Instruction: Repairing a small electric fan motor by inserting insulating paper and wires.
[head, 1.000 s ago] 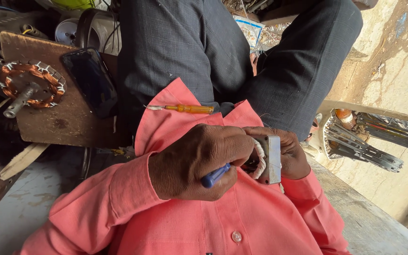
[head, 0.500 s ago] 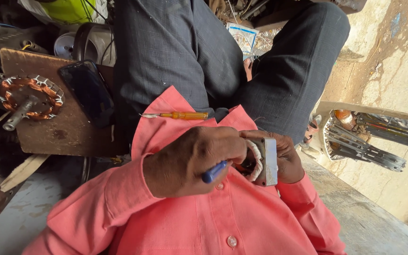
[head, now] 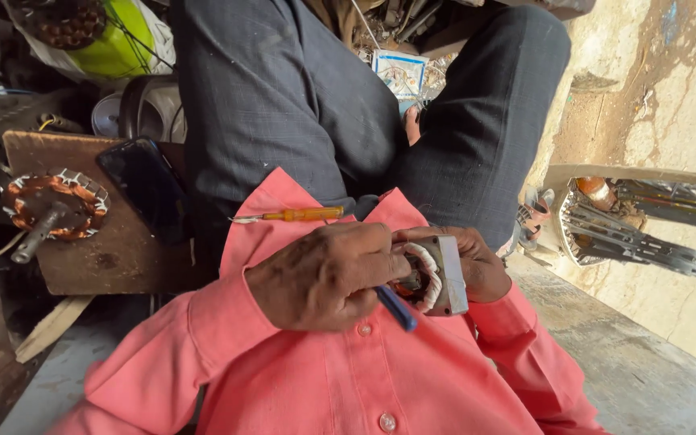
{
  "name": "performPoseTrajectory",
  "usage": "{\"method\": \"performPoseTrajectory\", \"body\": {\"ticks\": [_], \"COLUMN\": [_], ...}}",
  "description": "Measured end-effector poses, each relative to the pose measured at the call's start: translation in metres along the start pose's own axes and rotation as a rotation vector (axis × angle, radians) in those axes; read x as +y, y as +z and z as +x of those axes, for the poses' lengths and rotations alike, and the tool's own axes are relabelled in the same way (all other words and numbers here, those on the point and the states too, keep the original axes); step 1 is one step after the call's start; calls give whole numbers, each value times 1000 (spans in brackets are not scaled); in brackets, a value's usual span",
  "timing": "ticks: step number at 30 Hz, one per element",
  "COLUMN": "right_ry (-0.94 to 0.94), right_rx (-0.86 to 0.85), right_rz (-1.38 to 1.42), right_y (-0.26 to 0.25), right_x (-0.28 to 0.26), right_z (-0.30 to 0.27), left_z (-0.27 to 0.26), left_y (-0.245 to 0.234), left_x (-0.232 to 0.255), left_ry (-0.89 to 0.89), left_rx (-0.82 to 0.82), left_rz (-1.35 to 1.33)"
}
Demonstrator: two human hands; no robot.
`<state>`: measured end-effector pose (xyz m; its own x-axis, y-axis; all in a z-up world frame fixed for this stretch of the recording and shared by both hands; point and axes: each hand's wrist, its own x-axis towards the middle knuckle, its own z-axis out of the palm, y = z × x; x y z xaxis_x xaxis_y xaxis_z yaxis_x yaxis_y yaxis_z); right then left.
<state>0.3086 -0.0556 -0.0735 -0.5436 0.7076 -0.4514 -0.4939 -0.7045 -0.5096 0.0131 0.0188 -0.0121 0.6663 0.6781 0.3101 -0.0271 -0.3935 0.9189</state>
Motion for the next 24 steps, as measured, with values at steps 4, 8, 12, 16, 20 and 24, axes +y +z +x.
{"method": "performPoseTrajectory", "body": {"ticks": [4,8,12,16,20,24], "right_ry": [-11,-6,-21,-88,-60,-117], "right_rx": [-34,-42,-72,-57,1,-7], "right_rz": [50,-87,-162,-66,-147,-174], "right_y": [-2,-2,4,12,-2,8], "right_x": [3,1,2,6,15,10], "right_z": [4,8,11,19,11,14], "left_z": [3,1,2,11,7,6], "left_y": [7,15,17,9,20,14], "left_x": [-12,-21,-22,-7,-23,-29], "left_ry": [46,29,49,70,121,35], "left_rx": [-115,-141,-183,-216,-258,-246], "left_rz": [78,143,166,236,235,170]}}
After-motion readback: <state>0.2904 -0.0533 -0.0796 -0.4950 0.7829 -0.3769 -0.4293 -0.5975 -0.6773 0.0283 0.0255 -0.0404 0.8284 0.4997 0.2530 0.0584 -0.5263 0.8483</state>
